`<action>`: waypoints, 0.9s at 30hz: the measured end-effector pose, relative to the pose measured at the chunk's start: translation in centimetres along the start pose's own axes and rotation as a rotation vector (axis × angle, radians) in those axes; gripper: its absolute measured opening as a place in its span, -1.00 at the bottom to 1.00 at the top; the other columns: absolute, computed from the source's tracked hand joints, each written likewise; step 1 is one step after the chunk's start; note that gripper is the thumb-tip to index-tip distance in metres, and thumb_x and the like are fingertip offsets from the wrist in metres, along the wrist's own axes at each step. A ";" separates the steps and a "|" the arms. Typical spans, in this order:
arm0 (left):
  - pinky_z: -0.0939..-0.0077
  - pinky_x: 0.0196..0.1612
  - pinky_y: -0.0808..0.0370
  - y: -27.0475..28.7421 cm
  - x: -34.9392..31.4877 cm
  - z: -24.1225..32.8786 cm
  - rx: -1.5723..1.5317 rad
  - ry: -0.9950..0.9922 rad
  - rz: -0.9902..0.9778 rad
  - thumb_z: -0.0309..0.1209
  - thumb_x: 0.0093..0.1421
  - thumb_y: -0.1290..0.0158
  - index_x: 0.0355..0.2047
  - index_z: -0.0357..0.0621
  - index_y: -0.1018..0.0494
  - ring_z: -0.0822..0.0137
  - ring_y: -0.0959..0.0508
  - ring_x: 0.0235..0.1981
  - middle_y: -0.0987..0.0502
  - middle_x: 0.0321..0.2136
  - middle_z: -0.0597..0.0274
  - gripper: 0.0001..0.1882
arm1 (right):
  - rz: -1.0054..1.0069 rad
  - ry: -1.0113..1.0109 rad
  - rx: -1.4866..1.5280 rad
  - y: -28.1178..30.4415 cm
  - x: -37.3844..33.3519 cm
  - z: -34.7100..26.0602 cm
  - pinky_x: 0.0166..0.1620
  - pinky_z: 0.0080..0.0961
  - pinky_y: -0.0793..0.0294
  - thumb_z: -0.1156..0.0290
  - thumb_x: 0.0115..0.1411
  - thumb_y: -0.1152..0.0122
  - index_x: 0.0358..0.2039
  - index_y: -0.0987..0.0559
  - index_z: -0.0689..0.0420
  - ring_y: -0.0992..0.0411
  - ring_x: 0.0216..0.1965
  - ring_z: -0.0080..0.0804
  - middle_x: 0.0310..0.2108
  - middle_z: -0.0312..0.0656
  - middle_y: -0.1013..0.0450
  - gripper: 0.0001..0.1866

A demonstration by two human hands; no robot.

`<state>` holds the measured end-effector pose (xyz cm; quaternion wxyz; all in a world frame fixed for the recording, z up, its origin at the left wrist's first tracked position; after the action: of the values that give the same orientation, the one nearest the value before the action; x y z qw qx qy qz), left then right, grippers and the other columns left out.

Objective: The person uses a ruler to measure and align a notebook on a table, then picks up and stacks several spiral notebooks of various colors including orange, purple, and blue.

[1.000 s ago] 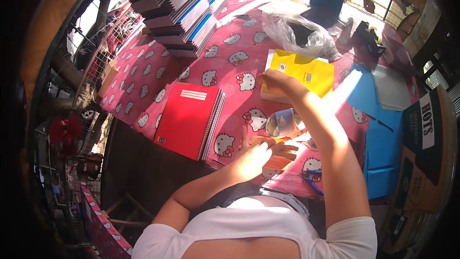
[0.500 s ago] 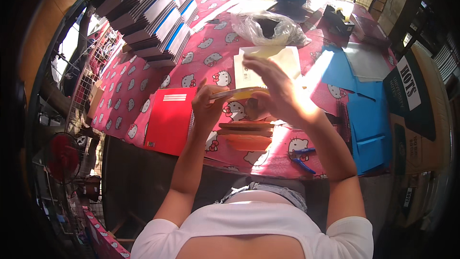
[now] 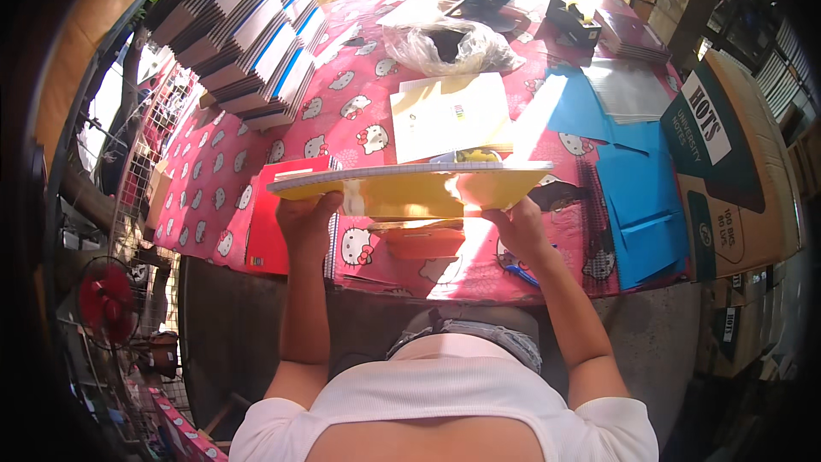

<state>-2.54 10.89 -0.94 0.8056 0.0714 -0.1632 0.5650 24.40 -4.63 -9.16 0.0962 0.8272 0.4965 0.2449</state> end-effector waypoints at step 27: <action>-0.04 0.10 -0.13 -16.3 -4.2 0.3 0.858 -0.619 -0.342 -0.22 0.04 -0.21 -0.10 -0.11 -0.51 0.16 -0.44 -0.25 -0.50 -0.34 0.23 -0.58 | 0.147 -0.416 -0.807 11.5 1.4 15.7 -0.34 -0.29 -0.48 0.35 0.00 -0.34 -0.36 -0.54 0.17 -0.48 -0.45 -0.12 -0.52 -0.08 -0.47 -0.77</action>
<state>11.36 1.38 -0.95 0.6991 0.5811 -0.1338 0.3946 41.72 -7.68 -17.66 0.4908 0.7882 0.2713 0.2536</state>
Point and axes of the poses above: each hand's wrist, its own x-axis towards the middle knuckle, its own y-axis out of the back of the hand, z = x × y, the point moved 7 cm from there along x, towards the middle knuckle
